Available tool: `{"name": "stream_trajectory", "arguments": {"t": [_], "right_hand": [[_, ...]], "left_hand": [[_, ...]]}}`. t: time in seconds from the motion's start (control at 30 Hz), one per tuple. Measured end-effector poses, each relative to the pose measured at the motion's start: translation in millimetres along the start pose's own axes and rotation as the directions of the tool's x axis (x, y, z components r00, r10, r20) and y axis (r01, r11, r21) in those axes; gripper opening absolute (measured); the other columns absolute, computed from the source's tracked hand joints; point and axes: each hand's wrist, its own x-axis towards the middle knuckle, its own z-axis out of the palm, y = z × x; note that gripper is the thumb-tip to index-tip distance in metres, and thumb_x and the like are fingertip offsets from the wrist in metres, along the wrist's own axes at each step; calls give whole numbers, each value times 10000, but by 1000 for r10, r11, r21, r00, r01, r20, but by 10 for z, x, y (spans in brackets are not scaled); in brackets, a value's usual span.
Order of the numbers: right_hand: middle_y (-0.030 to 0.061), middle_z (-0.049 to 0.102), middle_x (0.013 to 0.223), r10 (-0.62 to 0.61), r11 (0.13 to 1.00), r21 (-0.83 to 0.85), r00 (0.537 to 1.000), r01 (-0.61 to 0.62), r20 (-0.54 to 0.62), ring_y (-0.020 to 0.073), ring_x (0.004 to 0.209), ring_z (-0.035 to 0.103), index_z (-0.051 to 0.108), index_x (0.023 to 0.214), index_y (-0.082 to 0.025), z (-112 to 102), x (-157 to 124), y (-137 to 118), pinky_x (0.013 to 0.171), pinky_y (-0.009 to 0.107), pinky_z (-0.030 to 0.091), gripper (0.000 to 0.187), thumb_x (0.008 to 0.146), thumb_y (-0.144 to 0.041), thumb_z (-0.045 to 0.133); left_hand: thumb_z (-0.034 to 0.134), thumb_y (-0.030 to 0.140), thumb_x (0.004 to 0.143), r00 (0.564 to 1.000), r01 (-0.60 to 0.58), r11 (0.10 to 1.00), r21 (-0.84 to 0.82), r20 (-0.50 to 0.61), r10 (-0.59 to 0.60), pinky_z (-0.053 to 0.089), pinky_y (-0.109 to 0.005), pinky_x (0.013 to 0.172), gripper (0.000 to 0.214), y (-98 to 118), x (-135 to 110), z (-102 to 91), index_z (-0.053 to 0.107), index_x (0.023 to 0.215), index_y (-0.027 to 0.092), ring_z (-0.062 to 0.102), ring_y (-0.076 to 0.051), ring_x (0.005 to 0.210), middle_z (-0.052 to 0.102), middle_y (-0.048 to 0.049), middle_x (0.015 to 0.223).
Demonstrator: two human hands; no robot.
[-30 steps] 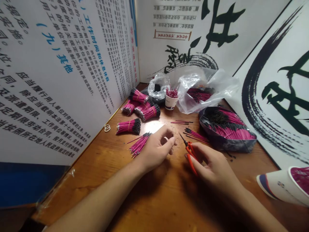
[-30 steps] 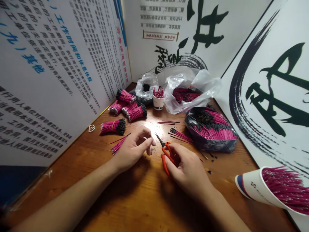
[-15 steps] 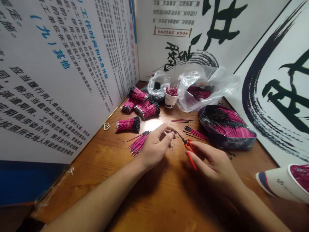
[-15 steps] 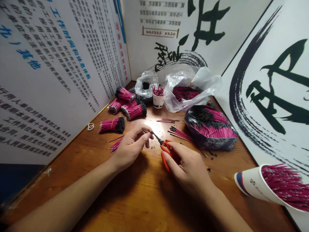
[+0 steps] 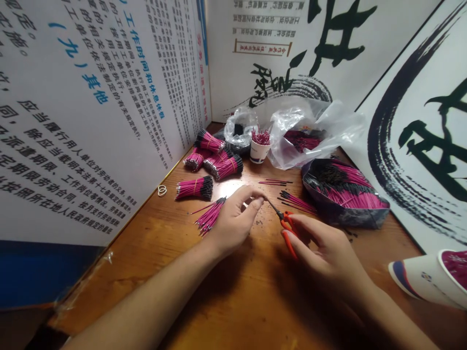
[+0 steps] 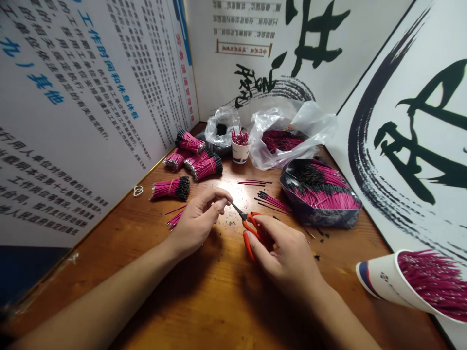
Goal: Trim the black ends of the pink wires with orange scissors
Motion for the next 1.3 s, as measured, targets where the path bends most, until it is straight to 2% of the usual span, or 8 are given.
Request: {"name": "stream_trajectory", "arguments": {"t": [0.2,0.37,0.5,0.73,1.07,1.3], "right_hand": [[49,753,819,4,1000,-4,1000,-4,-31,157,643,680,680,972,-183,12,16,-10,604,235,519,191,897,-309,557],[84,770,883,-28,999,-29,997,26,-66,181,691,711,682,946,-167,-4,17,-20,581,239,526,189,900,-295,551],[81,767,848,-48,998,-35,997,46,-55,173,664,708,684,933,-157,-20,13,-30,572,229,524,184,905,-285,555],[98,777,932,-65,998,-16,997,65,-47,186,760,734,694,998,-131,-12,14,-7,653,231,548,219,914,-273,550],[96,783,962,-58,998,30,998,59,-15,178,784,746,708,1042,-134,-37,11,-21,677,210,546,236,937,-258,536],[39,747,755,-15,1000,-20,1000,15,-25,145,582,671,699,979,-138,-40,27,-40,546,217,503,214,909,-285,561]], "left_hand": [[498,236,910,1000,-11,1000,0,2,11,403,-252,658,150,-7,-10,5,630,903,165,517,-139,771,592,-35,890],[495,232,916,999,-36,999,-23,-4,36,382,-245,643,148,-9,-11,8,624,907,159,512,-137,793,590,-37,917],[495,228,919,999,-38,999,-21,-1,38,373,-246,644,148,-4,-8,8,623,900,155,499,-132,783,571,-29,890],[503,220,922,999,-37,999,-27,2,37,361,-250,642,149,-10,-3,4,632,911,147,483,-122,763,560,-25,888],[503,221,915,1000,-19,999,-46,0,19,363,-247,623,139,-4,-1,0,624,907,153,470,-116,730,558,-21,874],[504,230,919,1000,-26,999,-21,1,26,375,-260,677,140,-5,-11,5,624,902,159,476,-130,760,548,-14,840]]}}
